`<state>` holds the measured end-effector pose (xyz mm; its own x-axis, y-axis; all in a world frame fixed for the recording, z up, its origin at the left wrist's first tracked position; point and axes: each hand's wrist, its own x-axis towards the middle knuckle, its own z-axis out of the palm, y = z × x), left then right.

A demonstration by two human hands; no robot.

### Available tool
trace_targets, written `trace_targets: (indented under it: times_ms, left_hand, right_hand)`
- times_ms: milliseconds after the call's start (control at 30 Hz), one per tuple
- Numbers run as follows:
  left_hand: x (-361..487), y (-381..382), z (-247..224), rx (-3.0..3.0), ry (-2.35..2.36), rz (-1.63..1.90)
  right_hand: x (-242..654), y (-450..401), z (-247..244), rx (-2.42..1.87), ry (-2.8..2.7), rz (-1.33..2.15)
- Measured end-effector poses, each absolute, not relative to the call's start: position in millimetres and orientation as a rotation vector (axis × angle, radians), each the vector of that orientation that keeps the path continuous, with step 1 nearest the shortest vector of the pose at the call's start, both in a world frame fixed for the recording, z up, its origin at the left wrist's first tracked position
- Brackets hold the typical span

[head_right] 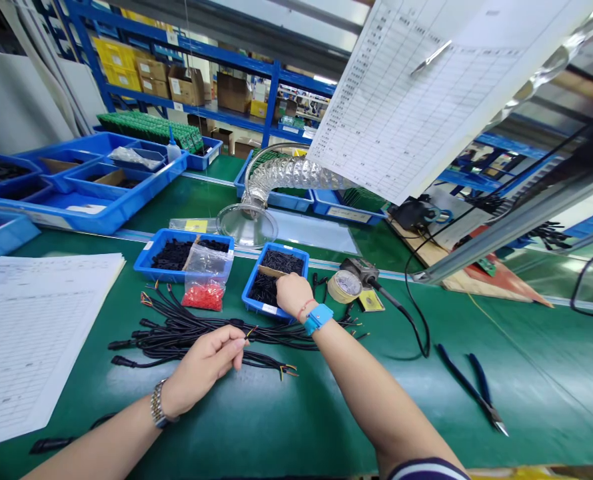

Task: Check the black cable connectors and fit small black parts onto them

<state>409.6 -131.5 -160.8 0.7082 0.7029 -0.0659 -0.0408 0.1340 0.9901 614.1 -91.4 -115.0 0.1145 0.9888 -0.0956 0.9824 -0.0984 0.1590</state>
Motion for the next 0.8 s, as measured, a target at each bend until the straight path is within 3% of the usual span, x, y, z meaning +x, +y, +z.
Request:
trace_targets:
  times_ms: [467,667,800]
  left_hand:
    - [411.5,-126.6,-156.7,1.110,0.644,0.598]
    - [409.7,-123.3,-156.5,1.110,0.685,0.644]
    - [408.6,-122.2,-158.9,1.114,0.674,0.695]
  right_hand:
    - [642.4,-99.9,-98.5,2.620,2.203,-0.852]
    - [616.5,-122.3,-92.4,2.670,2.132,-1.917]
    - [588.2,-140.4,-94.4,2.543,2.235,-1.840]
